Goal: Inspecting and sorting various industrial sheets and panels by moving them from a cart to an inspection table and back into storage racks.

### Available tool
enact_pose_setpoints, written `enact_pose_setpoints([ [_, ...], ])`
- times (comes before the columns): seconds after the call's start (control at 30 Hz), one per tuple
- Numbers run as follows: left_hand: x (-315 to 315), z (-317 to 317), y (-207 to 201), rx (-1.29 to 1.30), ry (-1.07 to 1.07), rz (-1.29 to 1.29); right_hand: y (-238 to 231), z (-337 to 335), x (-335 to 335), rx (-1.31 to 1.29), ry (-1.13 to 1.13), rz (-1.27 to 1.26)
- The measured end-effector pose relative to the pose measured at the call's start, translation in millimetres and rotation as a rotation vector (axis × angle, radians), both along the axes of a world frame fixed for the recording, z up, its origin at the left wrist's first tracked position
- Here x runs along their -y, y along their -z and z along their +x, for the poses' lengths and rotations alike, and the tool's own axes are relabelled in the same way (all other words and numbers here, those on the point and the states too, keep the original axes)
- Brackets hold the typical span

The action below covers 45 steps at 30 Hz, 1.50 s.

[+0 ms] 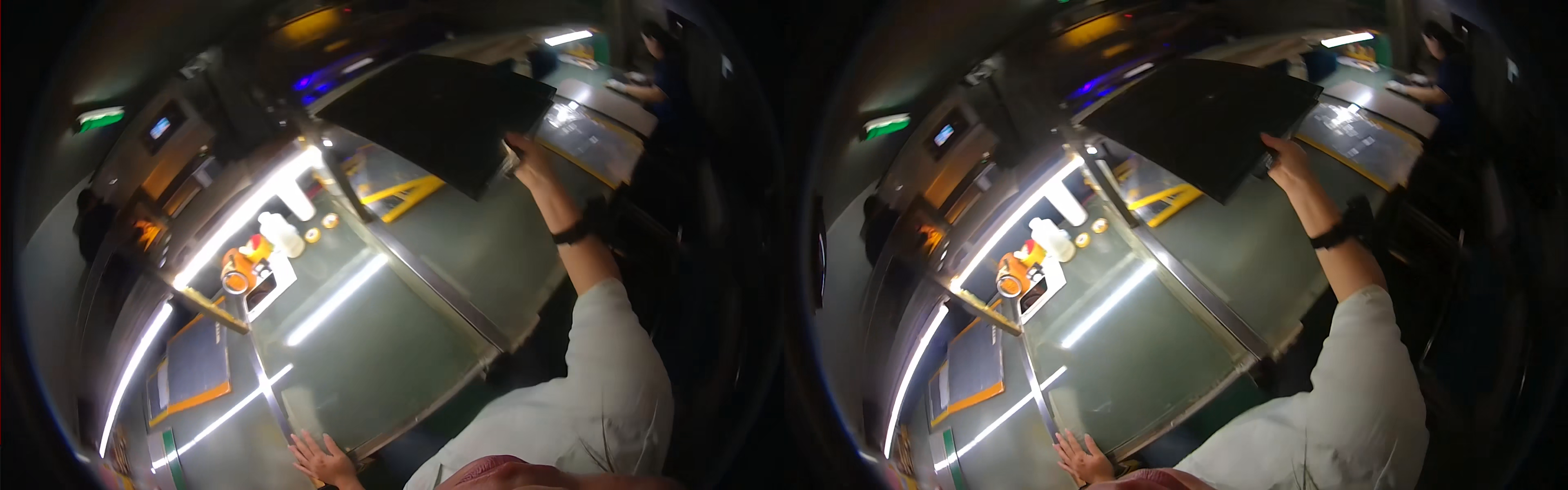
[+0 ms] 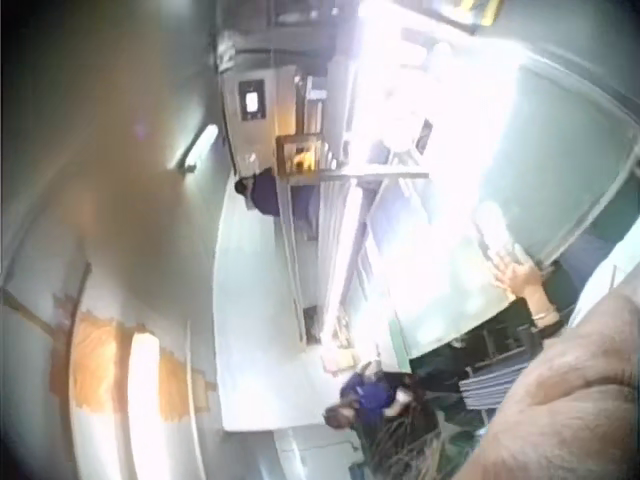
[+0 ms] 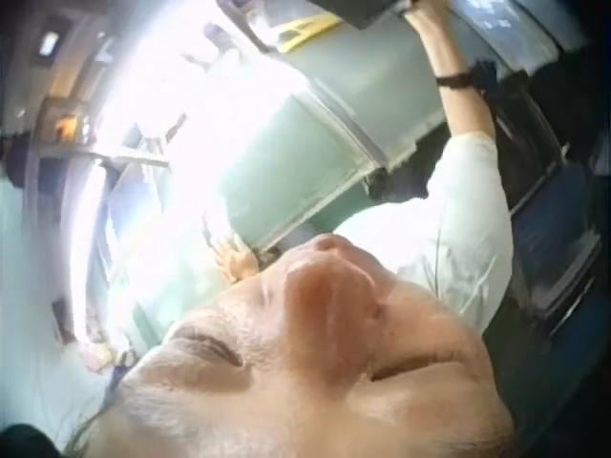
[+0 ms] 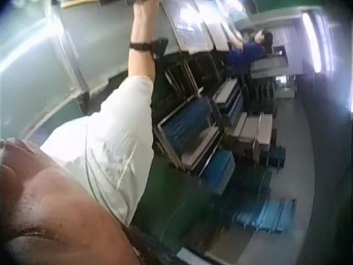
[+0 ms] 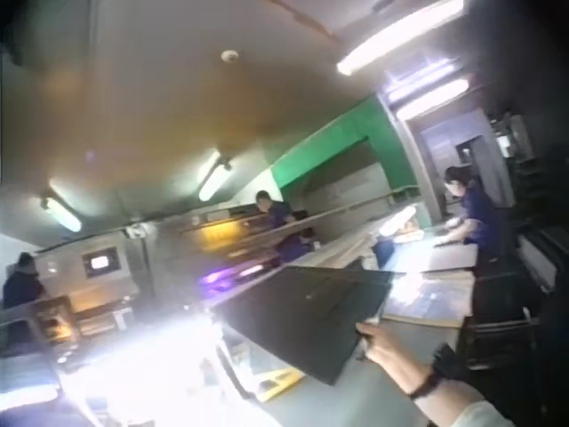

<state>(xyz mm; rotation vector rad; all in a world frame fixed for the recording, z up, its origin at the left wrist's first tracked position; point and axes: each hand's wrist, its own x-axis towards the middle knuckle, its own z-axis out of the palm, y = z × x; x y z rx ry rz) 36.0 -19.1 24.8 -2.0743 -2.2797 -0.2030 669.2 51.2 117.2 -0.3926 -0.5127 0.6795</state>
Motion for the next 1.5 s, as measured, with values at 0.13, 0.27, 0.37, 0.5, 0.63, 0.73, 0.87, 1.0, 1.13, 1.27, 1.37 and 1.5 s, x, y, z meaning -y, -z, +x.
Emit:
enact_pose_setpoints([
  [0.13, -1.5, 30.6, -1.8, 0.050, 0.034, 0.082, 49.6, -32.7, 167.8, -0.062, 0.121, -0.166],
  [0.27, -57.3, -78.9, 125.7, -0.220, 0.253, 0.465, 90.9, -57.3, 232.5, -0.027, 0.232, -0.595],
  [0.37, -102.8, -184.1, 237.0, -0.250, 0.217, 0.726, 135.7, -64.7, 223.2, 0.173, 0.285, -1.084],
  [0.5, 2.7, 40.1, 11.9, 0.002, 0.139, 0.232, 146.7, -46.9, 268.4, 0.279, 0.222, -1.195],
  [0.63, -12.2, 52.9, 19.1, -0.088, 0.309, 0.386, 70.0, -26.6, 370.0, 0.846, 0.436, -1.581],
  [0.73, -18.4, 66.7, 18.3, -0.112, 0.396, 0.458, 48.5, 1.0, 513.8, 0.876, 1.240, -1.828],
  [0.87, -30.6, 84.5, 18.8, -0.124, 0.479, 0.519, 114.4, 4.5, 695.8, 0.760, 1.660, -2.475],
  [1.0, -36.5, 104.0, 18.9, -0.143, 0.514, 0.563, 188.5, -20.9, 759.6, 0.537, 1.403, -2.895],
  [1.13, -41.4, 112.1, 18.0, -0.139, 0.542, 0.603, 198.0, -21.5, 764.5, 0.517, 1.369, -2.857],
  [1.27, -50.8, 118.2, 17.9, -0.117, 0.560, 0.634, 182.5, 0.0, 779.5, 0.363, 1.445, -2.938],
  [1.37, -56.1, 117.9, 18.9, -0.103, 0.555, 0.662, 120.5, 2.3, 775.8, 0.312, 1.363, -2.870],
  [1.5, -68.8, 109.7, 19.7, -0.065, 0.574, 0.687, -7.8, 0.4, 792.7, 0.401, 1.496, -2.727],
])
